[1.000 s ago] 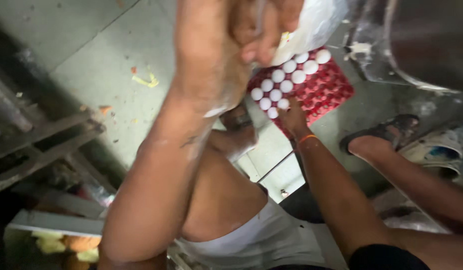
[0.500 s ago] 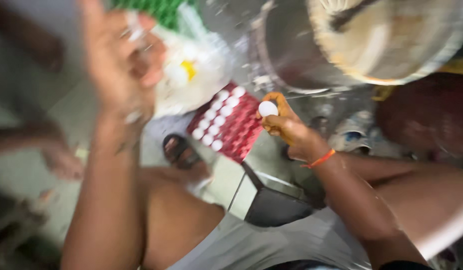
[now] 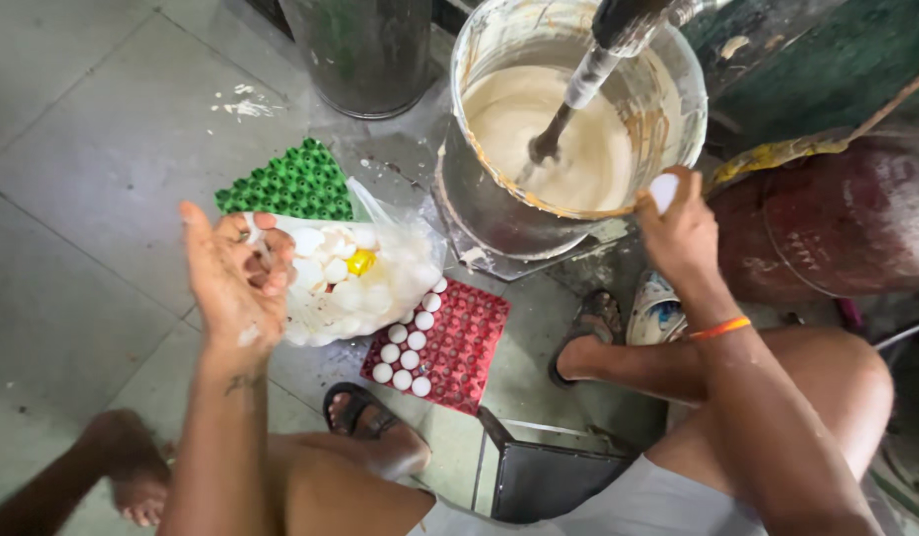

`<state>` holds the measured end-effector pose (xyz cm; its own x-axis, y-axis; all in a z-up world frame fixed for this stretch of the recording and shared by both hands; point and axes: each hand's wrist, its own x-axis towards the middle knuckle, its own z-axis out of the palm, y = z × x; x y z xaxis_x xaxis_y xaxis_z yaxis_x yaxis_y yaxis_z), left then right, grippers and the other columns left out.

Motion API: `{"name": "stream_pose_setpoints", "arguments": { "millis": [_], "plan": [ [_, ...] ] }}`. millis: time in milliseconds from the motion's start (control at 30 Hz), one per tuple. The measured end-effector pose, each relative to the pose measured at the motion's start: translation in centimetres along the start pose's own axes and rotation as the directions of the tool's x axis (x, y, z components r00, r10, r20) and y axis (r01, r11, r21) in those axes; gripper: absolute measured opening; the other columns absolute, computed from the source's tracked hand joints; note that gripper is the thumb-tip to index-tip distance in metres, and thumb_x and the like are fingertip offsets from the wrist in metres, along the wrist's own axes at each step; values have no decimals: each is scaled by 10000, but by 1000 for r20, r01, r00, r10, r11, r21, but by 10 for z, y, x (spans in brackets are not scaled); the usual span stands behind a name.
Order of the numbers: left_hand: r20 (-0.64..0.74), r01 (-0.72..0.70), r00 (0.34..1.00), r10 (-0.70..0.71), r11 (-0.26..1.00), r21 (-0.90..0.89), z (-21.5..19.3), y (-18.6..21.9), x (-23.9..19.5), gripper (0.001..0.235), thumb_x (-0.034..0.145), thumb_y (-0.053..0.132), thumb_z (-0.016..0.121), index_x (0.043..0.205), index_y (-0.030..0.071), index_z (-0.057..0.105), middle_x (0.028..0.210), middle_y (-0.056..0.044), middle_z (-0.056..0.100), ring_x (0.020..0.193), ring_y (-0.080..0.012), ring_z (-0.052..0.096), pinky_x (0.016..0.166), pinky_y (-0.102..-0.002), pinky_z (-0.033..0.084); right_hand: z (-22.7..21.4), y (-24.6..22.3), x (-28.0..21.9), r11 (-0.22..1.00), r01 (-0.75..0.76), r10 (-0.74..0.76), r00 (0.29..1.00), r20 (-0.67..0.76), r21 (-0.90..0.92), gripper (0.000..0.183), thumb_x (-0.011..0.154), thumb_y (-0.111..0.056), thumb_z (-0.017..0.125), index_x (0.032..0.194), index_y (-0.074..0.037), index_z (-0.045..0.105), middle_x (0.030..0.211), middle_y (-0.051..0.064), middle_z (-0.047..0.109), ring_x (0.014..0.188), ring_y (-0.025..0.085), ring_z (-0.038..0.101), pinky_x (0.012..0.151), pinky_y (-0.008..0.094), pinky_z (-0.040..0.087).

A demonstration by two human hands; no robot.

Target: The person takes eggs one by one from a plastic bag and cracks them into a large industrial mixing bucket where a batter is being stirred by a machine.

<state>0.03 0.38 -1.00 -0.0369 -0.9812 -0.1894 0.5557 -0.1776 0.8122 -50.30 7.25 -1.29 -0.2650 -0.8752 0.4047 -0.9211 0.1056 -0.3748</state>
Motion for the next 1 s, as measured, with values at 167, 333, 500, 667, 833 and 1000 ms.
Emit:
{"name": "stream_pose_setpoints", "arguments": {
  "millis": [167,333,500,667,833,1000],
  "plan": [
    [-13,11,1000,-11,1000,-13,4,-2,5,688,1009,735,433,1058,57,541,772,-135,585,542,-147,411,477,-246,300,-11,7,10,932,-152,151,988,30,329,359,1058,-219,655,1338,-50,506,1029,207,690,862,382,709,802,436,565],
    [2,4,1000,-4,1000,-22,8,0,4,673,1014,722,443,1046,56,535,751,-144,581,530,-153,411,493,-256,332,-12,0,29,979,116,-124,991,42,166,295,1145,-173,671,1305,0,494,1081,252,680,969,415,696,817,480,560],
    [-3,-11,1000,11,1000,-14,8,5,3,691,1005,726,442,1060,45,548,750,-147,588,518,-155,408,485,-255,332,-8,-10,59,920,391,-391,919,44,3,335,1155,-11,601,1364,45,346,1097,279,668,853,405,664,727,476,566],
    [11,-36,999,36,999,-8,3,8,-4,708,1018,731,428,1070,36,553,767,-153,592,525,-150,397,492,-250,333,-38,-4,71,917,397,-398,910,-119,-33,394,1125,66,612,1424,39,357,1138,223,624,860,318,684,653,361,596],
    [-57,-8,998,7,1000,-10,8,8,-3,695,1010,721,430,1043,40,562,739,-134,595,492,-137,411,437,-236,308,-34,1,78,833,460,-523,836,-168,-307,448,1110,21,613,1471,44,348,1272,171,623,969,300,679,793,359,582],
    [4,-65,998,65,995,80,16,2,-7,721,1007,719,399,1029,21,580,725,-95,597,478,-102,414,410,-224,291,-21,-27,75,853,453,-470,883,-3,-261,235,1206,-42,571,1357,93,451,1185,191,656,895,281,681,697,338,539]
  ]
}}
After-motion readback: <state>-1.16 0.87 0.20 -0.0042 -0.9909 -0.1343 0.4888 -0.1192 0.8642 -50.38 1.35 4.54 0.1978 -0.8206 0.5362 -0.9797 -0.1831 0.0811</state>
